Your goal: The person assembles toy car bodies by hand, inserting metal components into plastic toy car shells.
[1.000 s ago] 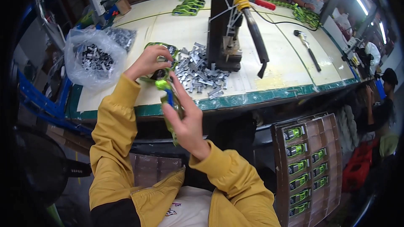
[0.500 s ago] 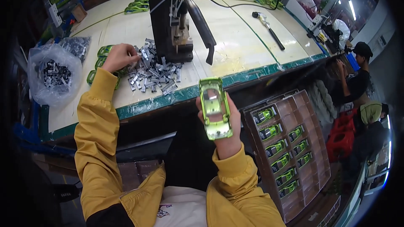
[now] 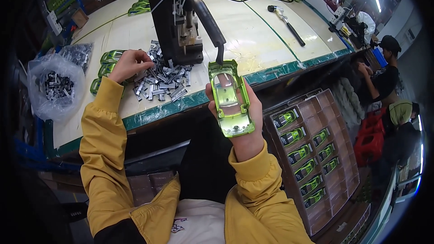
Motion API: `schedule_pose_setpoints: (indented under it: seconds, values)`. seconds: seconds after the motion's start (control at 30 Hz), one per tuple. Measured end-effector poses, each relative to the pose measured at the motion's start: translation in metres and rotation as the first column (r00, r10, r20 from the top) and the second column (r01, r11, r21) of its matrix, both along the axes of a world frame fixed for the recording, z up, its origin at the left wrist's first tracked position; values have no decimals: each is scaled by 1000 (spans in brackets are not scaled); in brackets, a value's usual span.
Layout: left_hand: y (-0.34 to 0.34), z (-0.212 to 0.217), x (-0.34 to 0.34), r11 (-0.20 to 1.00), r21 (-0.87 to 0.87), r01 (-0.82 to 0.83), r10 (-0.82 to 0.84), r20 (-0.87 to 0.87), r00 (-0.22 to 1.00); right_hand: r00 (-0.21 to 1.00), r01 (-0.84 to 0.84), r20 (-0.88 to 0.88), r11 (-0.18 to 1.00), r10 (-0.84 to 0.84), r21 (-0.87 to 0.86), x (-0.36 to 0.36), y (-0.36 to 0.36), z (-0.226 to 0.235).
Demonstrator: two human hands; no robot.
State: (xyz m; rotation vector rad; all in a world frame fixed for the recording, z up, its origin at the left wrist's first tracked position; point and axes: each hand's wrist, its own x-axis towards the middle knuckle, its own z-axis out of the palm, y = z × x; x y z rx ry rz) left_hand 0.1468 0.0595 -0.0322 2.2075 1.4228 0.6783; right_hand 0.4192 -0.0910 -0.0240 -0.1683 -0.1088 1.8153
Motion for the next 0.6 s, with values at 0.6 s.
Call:
schedule_pose_setpoints:
  seconds: [0.6]
  values:
    - [13,-8,-2,997,-34,76,-37,634,773,991,-56,-121,998,59,28,0,1,17]
